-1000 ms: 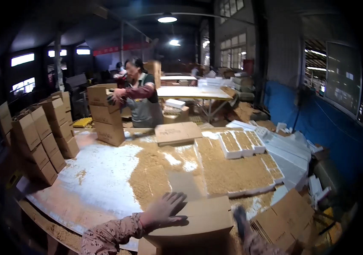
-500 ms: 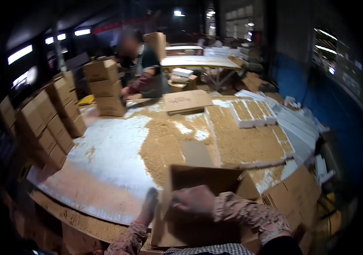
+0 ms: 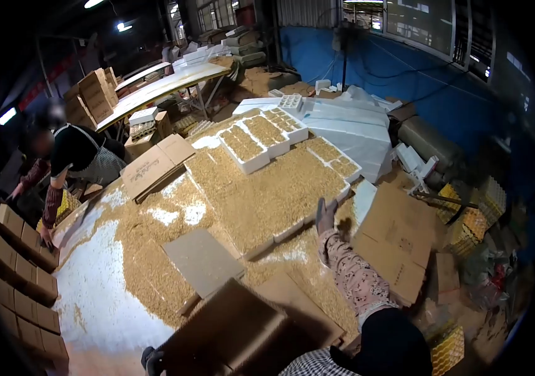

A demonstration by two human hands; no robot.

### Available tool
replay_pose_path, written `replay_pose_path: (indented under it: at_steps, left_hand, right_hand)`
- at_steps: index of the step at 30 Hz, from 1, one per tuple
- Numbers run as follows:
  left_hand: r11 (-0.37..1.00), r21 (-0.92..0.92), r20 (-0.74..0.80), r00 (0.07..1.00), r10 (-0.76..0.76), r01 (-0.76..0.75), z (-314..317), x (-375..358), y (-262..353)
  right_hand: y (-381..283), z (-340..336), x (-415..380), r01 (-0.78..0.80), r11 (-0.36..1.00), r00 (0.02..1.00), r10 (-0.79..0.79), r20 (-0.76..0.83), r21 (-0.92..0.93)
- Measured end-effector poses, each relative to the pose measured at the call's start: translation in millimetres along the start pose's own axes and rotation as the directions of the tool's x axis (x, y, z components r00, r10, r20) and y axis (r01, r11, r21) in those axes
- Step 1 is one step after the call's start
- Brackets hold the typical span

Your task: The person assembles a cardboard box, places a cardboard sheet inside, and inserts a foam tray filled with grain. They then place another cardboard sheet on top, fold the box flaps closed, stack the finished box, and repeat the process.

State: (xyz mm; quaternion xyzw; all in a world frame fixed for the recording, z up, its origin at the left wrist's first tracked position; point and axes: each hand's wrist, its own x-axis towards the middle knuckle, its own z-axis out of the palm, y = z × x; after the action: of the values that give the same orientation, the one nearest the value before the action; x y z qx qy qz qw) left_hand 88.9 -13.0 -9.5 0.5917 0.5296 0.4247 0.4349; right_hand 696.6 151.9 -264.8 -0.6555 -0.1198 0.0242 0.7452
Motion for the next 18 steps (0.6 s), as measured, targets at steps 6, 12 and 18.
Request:
replay_pose_path:
  at_steps: [6, 12, 18]
  left_hand:
    - [0.995, 0.098, 0.016, 1.000, -0.015, 0.014, -4.5, 20.8, -15.8]
    - [0.995, 0.100, -0.002, 1.000, -0.013, 0.013, 1.9, 35.3, -11.9]
    - [0.995, -0.078, 0.005, 0.998, -0.068, 0.069, -4.5, 25.1, -10.2]
  right_hand:
    - [87.8, 65.4, -8.8, -0.261, 0.887, 0.960, 0.197, -0.197, -0.382]
    - [60.3, 73.3, 15.8, -0.333, 0.935, 0.935, 0.311, -0.168, -0.121]
    - [-44.2, 2.9, 28.9, -0.508, 0.753, 0.860, 0.472, 0.194, 0.418]
